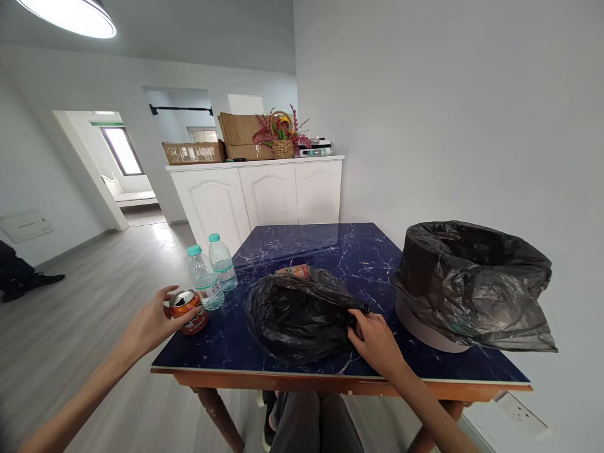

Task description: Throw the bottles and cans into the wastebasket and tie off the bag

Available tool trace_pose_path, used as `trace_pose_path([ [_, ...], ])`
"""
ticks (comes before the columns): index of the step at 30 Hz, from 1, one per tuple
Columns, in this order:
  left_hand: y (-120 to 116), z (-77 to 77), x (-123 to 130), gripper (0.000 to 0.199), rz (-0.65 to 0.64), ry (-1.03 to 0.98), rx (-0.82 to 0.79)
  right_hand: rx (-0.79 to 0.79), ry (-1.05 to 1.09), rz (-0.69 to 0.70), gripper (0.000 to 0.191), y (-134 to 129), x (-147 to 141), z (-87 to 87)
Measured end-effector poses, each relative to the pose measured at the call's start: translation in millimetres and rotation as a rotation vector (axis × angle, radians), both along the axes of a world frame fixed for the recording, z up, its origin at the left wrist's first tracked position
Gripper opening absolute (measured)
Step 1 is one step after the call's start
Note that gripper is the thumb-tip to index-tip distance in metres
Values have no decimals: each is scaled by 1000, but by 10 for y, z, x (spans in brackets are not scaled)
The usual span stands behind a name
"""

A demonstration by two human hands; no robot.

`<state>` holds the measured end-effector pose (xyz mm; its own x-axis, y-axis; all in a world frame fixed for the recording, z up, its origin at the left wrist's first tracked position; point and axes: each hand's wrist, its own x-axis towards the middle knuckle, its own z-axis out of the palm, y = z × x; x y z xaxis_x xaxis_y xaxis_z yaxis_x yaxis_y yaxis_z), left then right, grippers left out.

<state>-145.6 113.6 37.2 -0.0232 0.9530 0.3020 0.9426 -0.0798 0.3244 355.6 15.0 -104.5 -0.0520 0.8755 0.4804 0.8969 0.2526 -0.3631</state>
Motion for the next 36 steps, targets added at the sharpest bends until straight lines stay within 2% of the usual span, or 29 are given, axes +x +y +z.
trace_pose_path([
  [2, 13, -34, 2, 100, -4, 8, 10, 40, -40, -1, 31, -31, -22, 43],
  [4, -9, -46, 12, 106, 7, 36, 92, 113, -95, -24, 33, -81, -52, 107],
  [7, -122, -8, 64, 111, 41, 71, 379, 264, -164, -85, 35, -178, -129, 238],
  [9, -236, 30, 147, 92, 5, 47, 589, 344, -173, -100, 32, -232, -223, 346],
  [11, -356, 42, 286, 54, -158, 11, 688, 374, -145, -37, 29, -254, -365, 464],
  [13, -451, 6, 488, 24, -423, 10, 609, 329, -100, 108, 28, -225, -551, 574],
  [14, -479, -32, 609, 17, -562, 20, 512, 283, -81, 188, 30, -188, -653, 620],
  [16, -478, -141, 870, 22, -761, 42, 293, 179, -68, 323, 37, -64, -853, 678],
  [18, -392, -286, 1119, 33, -840, 46, 167, 114, -88, 407, 43, 118, -1023, 689],
  [21, -144, -528, 1389, 45, -791, 36, 173, 88, -165, 433, 50, 452, -1185, 654],
  [26, 259, -851, 1538, 59, -615, 100, 240, 63, -339, 292, 57, 964, -1256, 648],
  [31, 484, -1027, 1557, 78, -512, 84, 252, 45, -365, 180, 62, 1368, -1232, 668],
  [36, 629, -1155, 1576, 92, -426, 51, 264, 39, -363, 88, 83, 1681, -1184, 682],
])
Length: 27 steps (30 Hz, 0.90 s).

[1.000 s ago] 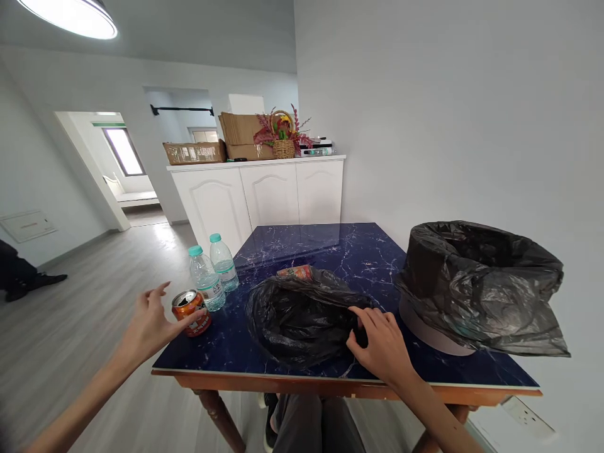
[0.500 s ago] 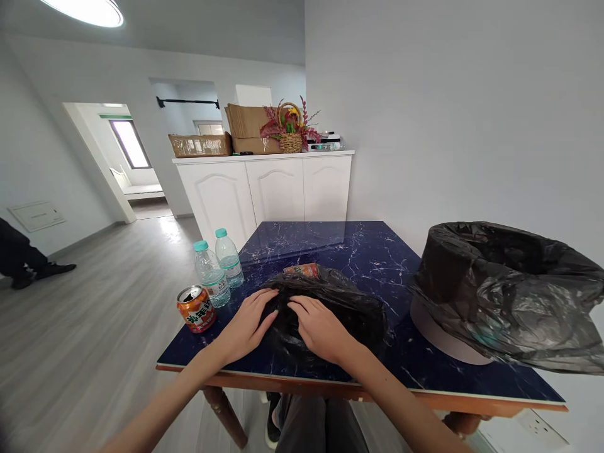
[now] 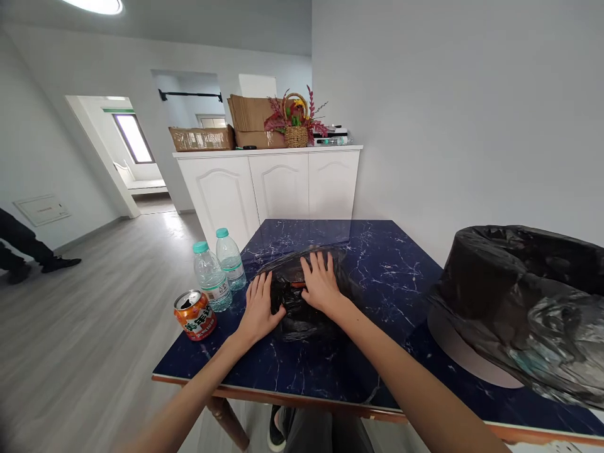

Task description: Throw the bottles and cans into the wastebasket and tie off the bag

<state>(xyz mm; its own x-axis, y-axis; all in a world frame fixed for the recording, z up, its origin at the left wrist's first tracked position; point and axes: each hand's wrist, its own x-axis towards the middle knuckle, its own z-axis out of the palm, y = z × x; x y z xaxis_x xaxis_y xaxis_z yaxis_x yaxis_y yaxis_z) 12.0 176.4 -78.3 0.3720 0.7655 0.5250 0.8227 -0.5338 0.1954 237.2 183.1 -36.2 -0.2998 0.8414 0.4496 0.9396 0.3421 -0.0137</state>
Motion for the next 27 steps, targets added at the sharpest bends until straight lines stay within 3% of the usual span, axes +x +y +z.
trace_pose_path([
  [3, 8, -12, 7, 90, 10, -27, 9, 51, 0, 17, 74, 10, 12, 55],
  [7, -68, 84, 19, 73, -54, -15, 16, 161, -56, 295, 43, -113, -3, 67],
  [9, -107, 135, 28, 62, -81, 2, 19, 167, -69, 370, 36, -139, -3, 28],
  [16, -70, 49, 44, 44, -16, 44, 31, 85, -34, 101, 52, 9, 94, -59],
  [21, -13, -48, 37, 48, 2, 52, 3, 28, -26, 35, 57, 191, 92, -72],
  [27, -2, -94, 30, 50, 18, 49, 2, -57, 13, -23, 53, 604, 43, -106],
])
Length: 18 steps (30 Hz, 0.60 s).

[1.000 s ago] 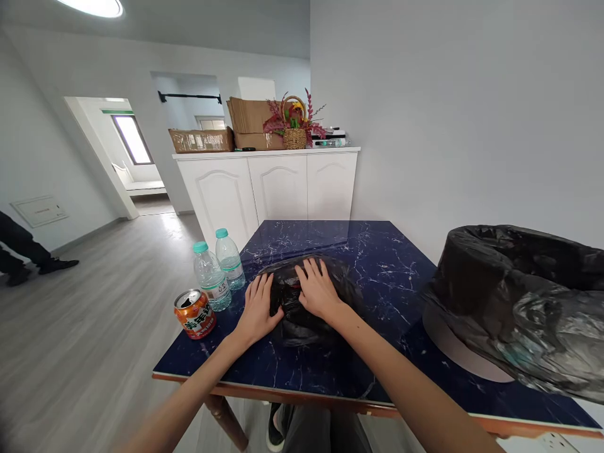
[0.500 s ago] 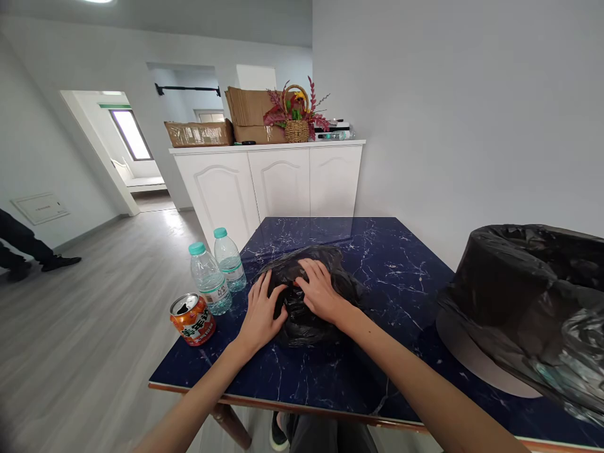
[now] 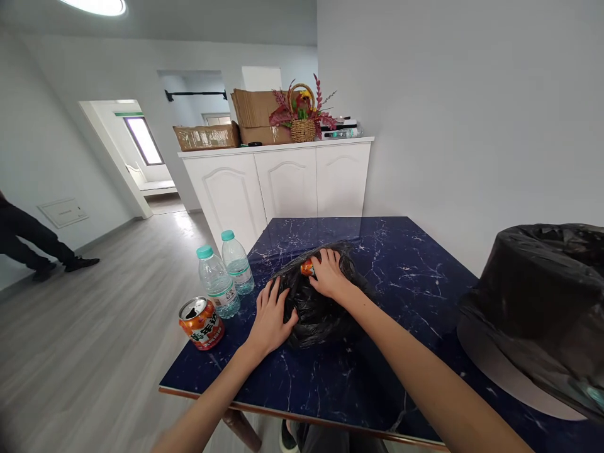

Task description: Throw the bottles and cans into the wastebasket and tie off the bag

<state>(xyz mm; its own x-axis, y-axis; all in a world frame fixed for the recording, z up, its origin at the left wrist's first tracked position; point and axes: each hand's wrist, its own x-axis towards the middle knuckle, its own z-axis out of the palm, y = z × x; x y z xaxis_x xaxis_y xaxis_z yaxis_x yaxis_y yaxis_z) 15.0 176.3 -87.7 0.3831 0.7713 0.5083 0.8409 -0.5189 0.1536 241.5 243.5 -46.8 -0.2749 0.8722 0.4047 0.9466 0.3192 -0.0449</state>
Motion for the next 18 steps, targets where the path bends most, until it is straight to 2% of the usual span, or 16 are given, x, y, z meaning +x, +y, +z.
trace_pose_path([
  [4, 4, -22, -5, 50, 13, -5, 4, -72, 5, -2, 64, 179, -7, -36],
  [8, 14, -43, -10, 51, 29, 0, -1, -127, 26, 68, 67, 120, 48, 32],
  [14, 33, -37, -8, 52, 31, 9, -34, -134, 147, 258, 68, -352, 197, 434],
  [18, 2, -5, 42, 52, -11, -8, -83, -111, 489, 395, 61, -756, 50, 646],
])
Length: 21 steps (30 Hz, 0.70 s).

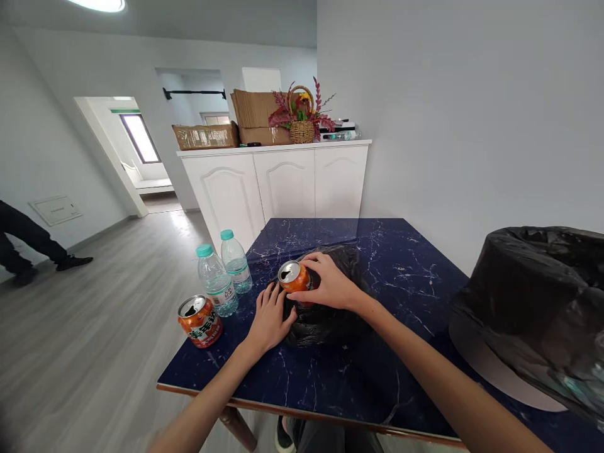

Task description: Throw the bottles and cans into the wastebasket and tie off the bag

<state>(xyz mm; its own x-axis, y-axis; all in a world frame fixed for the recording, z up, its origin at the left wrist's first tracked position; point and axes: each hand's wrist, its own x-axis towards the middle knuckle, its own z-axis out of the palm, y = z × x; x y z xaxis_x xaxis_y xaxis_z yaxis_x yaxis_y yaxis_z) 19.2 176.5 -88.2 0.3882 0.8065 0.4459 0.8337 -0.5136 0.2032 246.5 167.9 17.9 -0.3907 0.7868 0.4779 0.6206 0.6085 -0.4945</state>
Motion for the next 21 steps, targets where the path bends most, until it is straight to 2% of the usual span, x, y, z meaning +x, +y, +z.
trace_pose_path([
  [4, -72, 50, 94, 47, -24, 7, -33, -56, 245, -12, 55, -183, -422, 45],
  [8, -120, 92, 134, 45, -59, -1, -82, -185, 352, -15, 52, -96, -899, -31],
  [14, -131, 56, 67, 47, -156, -18, -169, -235, 240, -71, 52, 194, -1332, -264],
  [21, -111, -3, 49, 61, -203, -64, -197, -266, 162, -164, 58, 432, -1499, -447],
])
